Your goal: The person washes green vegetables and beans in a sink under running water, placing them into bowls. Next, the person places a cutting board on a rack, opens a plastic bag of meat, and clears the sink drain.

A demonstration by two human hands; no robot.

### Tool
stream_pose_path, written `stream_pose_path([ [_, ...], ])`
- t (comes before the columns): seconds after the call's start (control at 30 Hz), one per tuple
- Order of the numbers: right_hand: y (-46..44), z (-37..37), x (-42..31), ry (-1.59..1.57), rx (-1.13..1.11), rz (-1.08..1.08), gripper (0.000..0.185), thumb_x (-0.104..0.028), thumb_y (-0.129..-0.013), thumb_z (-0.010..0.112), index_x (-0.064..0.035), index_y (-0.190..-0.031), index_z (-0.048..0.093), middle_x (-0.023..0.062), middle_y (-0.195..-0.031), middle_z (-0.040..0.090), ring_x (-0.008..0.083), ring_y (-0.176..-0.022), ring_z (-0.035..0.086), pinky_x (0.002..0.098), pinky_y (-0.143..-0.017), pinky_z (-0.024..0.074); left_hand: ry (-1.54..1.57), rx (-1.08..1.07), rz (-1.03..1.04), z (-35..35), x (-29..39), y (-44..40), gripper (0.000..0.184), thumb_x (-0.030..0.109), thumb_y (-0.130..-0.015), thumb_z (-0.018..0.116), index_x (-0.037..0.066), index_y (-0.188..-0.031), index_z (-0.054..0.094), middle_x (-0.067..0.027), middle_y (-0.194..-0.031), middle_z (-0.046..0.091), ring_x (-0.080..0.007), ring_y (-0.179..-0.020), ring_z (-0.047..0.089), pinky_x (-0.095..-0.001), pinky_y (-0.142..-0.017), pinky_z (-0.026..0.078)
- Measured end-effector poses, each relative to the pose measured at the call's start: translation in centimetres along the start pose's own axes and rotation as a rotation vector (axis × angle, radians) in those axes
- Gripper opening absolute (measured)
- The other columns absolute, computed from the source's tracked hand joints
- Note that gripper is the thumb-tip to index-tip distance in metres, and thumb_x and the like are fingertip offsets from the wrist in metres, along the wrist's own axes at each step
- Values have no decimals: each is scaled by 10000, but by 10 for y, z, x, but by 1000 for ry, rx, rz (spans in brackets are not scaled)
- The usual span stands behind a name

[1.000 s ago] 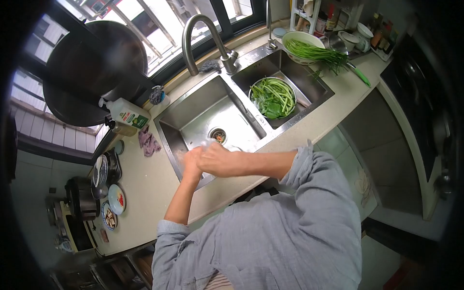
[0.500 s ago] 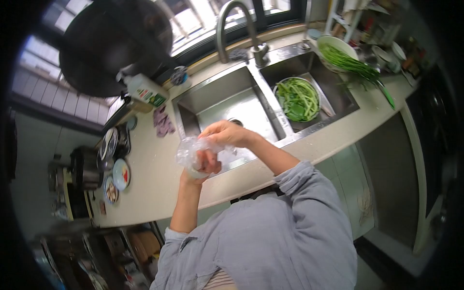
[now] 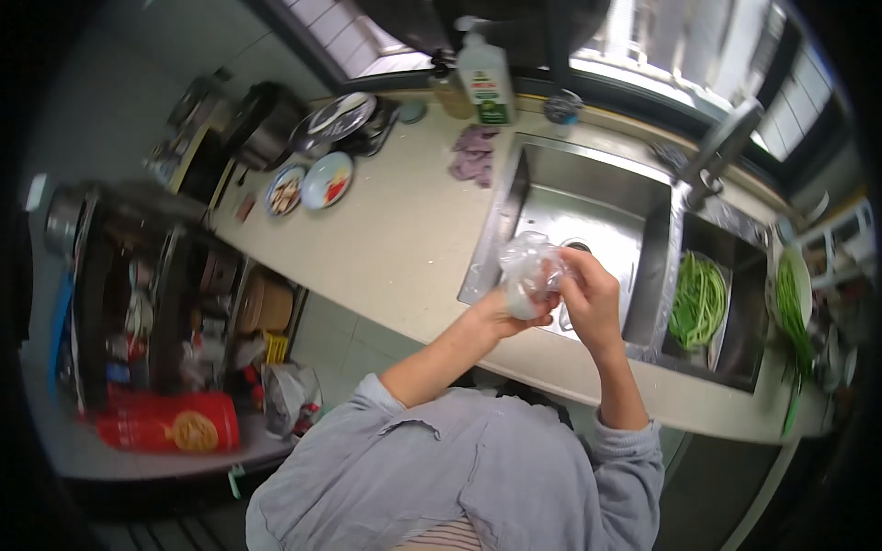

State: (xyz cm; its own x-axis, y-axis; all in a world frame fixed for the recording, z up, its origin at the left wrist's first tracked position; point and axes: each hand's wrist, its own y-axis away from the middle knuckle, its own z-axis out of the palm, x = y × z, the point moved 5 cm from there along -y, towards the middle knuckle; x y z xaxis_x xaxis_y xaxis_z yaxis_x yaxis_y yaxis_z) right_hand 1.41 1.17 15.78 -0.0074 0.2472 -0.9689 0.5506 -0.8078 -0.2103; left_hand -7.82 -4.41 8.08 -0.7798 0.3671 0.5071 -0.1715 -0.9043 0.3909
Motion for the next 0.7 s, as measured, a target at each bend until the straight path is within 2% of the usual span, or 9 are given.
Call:
stream_pose_path([
  [0.07,3,11,4,-3,15,16,283,29,-788,522,45,-1070,532,66,-844,589,95,-727,542,225,-651,454,15,194,121,1,12,5,144,254,-819,595,136,-899,576,-1,-789,585,-84,-640,571,-231,-511,457],
  [0.17,8,33,5,39,55,-64,309,4,-790,546,46,-1095,523,63,-854,573,106,-748,539,228,-690,445,-41,274,402,0,26,13,147,180,-835,570,82,-943,585,-14,-823,593,-99,-693,584,-268,-547,486],
  [0.27,12,60,13,-11,92,-152,361,-5,-771,549,49,-1126,514,138,-1078,563,172,-985,547,281,-792,445,-109,518,576,-11,39,29,207,151,-846,551,51,-1027,548,-45,-887,582,-133,-809,589,-282,-663,512],
  [0.3,12,67,5,-104,87,-134,345,4,-758,551,26,-1101,532,167,-1164,533,203,-1063,526,301,-825,444,-73,576,543,-12,44,37,172,118,-850,521,46,-1004,549,-44,-900,573,-132,-769,588,-266,-642,510],
  [0.4,9,89,0,140,-86,-198,288,4,-751,564,16,-1039,554,174,-1176,525,209,-1015,552,293,-777,468,6,672,467,-23,55,59,158,98,-851,504,40,-990,551,-47,-890,570,-140,-733,588,-262,-626,508],
  [0.43,5,97,-3,99,-47,-193,205,13,-747,566,29,-952,560,168,-1103,549,198,-894,582,276,-675,485,25,652,518,-33,54,55,152,84,-842,511,28,-977,554,-50,-872,576,-131,-719,582,-259,-607,501],
  [0.57,-12,125,-2,285,-40,-358,113,22,-755,548,33,-867,544,133,-892,558,160,-683,541,262,-575,459,-13,556,665,-70,55,56,167,90,-818,567,8,-962,557,-66,-913,587,-122,-769,583,-252,-652,490],
  [0.67,-22,147,24,236,-47,-195,96,8,-782,533,22,-877,538,125,-829,568,153,-649,543,259,-569,451,-86,473,665,-66,80,100,168,107,-817,577,10,-953,573,-59,-935,592,-123,-840,576,-260,-716,474],
  [0.7,-24,157,26,202,-51,-128,87,-24,-820,511,11,-897,533,107,-725,557,136,-607,534,267,-561,448,-82,476,672,-72,84,109,178,116,-816,580,13,-960,576,-52,-939,593,-121,-857,571,-264,-740,465],
])
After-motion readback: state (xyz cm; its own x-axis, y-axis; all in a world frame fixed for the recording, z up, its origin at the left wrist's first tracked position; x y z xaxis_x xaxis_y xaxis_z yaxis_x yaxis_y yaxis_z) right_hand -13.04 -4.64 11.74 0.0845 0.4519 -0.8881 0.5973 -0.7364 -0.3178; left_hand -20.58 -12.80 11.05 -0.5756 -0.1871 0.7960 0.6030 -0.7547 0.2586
